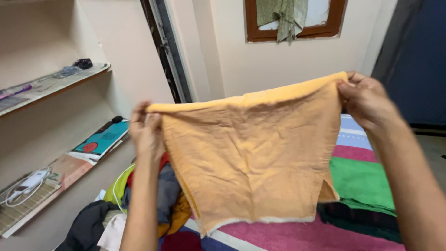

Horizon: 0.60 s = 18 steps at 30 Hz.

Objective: The person folds several garments on a bed, including a patterned top, a green long-sleeved shirt, a yellow pair of shorts, and a maroon top. Each item is smoothed, folded into a compact rectangle, and placed on a growing stack.

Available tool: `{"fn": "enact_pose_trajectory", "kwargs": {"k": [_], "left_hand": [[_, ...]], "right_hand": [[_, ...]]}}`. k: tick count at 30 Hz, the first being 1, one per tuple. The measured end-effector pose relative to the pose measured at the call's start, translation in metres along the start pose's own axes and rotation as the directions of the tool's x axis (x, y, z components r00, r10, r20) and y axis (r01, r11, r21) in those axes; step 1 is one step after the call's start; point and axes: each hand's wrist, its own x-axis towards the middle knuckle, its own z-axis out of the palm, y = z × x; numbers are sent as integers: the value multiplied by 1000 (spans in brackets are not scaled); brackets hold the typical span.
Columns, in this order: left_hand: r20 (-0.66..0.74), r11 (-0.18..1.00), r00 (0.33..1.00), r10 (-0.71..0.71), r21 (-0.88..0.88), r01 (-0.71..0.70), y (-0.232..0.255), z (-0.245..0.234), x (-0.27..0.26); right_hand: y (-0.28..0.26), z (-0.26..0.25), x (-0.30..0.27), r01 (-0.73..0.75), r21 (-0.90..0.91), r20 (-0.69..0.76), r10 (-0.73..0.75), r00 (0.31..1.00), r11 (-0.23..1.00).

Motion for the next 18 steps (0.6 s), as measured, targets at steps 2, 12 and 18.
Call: {"fn": "enact_pose_trajectory", "kwargs": {"k": [2, 12, 18], "left_hand": [[82, 960, 991, 103, -267, -78, 32, -6, -13], [399, 681, 908, -129, -630, 374, -23, 142, -84], [497, 559, 842, -209, -646, 520, -44, 185, -120]], "right_hand": [[-21, -11, -35, 84, 223, 326, -155, 933, 971], [-23, 111, -41, 175, 26, 609, -154, 778, 984], [-22, 155, -59, 150, 108, 598, -185, 780, 983]]}}
